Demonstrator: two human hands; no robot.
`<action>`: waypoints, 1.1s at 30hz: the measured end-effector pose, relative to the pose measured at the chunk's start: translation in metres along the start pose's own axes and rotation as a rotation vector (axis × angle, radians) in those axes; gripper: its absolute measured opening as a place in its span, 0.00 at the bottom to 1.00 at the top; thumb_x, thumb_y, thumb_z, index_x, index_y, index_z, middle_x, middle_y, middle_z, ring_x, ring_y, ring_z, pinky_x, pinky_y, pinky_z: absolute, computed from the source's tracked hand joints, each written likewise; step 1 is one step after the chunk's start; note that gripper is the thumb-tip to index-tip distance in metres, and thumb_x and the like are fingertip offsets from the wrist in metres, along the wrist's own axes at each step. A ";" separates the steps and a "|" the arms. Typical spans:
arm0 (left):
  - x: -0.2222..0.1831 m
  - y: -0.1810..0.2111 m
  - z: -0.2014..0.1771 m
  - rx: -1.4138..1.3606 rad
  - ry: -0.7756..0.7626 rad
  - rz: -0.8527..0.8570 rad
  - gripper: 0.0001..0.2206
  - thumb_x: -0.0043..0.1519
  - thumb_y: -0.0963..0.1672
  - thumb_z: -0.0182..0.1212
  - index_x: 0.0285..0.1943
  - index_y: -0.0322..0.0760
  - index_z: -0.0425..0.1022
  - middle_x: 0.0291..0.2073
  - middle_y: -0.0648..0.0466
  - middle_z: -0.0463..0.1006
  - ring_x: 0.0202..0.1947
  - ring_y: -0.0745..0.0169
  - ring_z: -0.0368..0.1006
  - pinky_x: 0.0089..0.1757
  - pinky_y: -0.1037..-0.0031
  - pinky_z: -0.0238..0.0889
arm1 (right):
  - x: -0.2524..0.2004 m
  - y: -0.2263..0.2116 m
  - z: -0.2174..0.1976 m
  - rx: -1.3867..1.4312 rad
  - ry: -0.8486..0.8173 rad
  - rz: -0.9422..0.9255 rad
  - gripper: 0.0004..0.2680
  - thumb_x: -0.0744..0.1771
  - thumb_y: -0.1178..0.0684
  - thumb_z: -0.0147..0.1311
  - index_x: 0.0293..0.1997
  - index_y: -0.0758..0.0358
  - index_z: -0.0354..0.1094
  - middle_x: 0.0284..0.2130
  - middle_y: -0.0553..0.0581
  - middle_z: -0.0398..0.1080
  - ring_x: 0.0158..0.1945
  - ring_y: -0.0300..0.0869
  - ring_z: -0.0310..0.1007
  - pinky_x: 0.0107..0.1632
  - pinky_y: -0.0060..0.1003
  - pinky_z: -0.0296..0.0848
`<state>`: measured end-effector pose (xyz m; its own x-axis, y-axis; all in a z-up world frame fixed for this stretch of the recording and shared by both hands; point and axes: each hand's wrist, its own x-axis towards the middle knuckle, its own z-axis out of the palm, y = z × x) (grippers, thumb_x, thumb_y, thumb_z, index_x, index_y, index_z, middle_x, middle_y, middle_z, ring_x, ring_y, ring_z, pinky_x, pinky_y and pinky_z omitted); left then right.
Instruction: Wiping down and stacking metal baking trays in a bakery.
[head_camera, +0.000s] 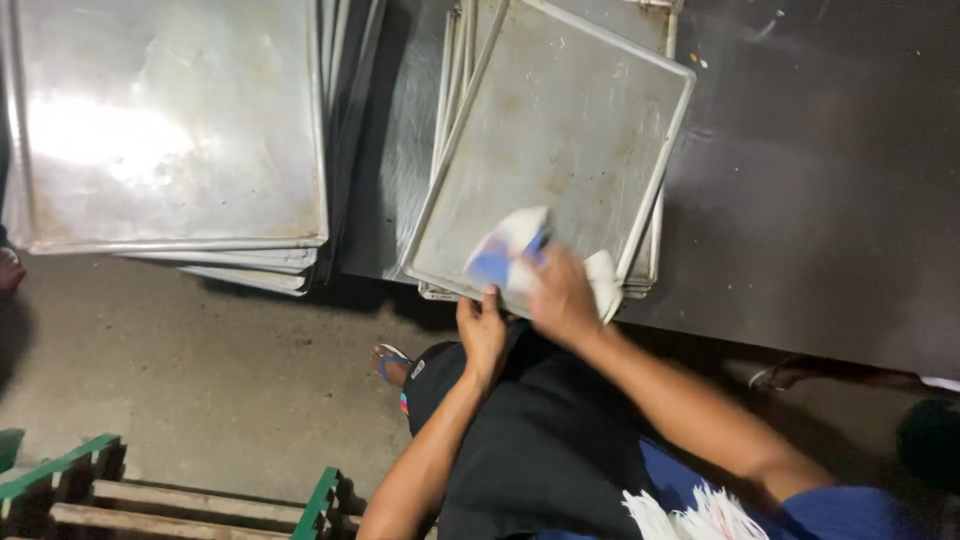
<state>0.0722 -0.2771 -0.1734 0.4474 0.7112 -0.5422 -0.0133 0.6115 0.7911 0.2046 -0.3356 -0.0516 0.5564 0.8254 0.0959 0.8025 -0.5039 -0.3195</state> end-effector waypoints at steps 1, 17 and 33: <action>0.007 -0.010 -0.006 0.041 -0.040 0.168 0.13 0.71 0.42 0.54 0.59 0.26 0.68 0.45 0.49 0.78 0.40 0.62 0.75 0.39 0.72 0.71 | -0.004 -0.014 -0.006 0.073 -0.055 -0.084 0.24 0.60 0.56 0.61 0.65 0.56 0.66 0.47 0.67 0.64 0.52 0.62 0.65 0.52 0.55 0.64; -0.004 0.030 -0.002 0.218 0.085 -0.076 0.13 0.68 0.45 0.60 0.49 0.26 0.73 0.32 0.49 0.77 0.29 0.65 0.71 0.28 0.71 0.71 | 0.204 0.247 -0.026 -0.234 0.026 -0.098 0.20 0.65 0.56 0.57 0.66 0.48 0.70 0.53 0.69 0.64 0.57 0.62 0.63 0.58 0.57 0.61; -0.006 0.070 0.026 0.066 -0.012 -0.155 0.13 0.65 0.45 0.58 0.45 0.24 0.67 0.33 0.43 0.79 0.26 0.56 0.79 0.27 0.65 0.80 | 0.184 0.166 0.011 -0.328 0.127 0.134 0.23 0.69 0.35 0.55 0.73 0.43 0.61 0.59 0.75 0.59 0.58 0.64 0.59 0.58 0.62 0.54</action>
<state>0.0917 -0.2479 -0.1071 0.4500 0.6054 -0.6565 0.1157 0.6894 0.7151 0.4375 -0.2648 -0.0976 0.6670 0.7188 0.1961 0.7356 -0.6771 -0.0202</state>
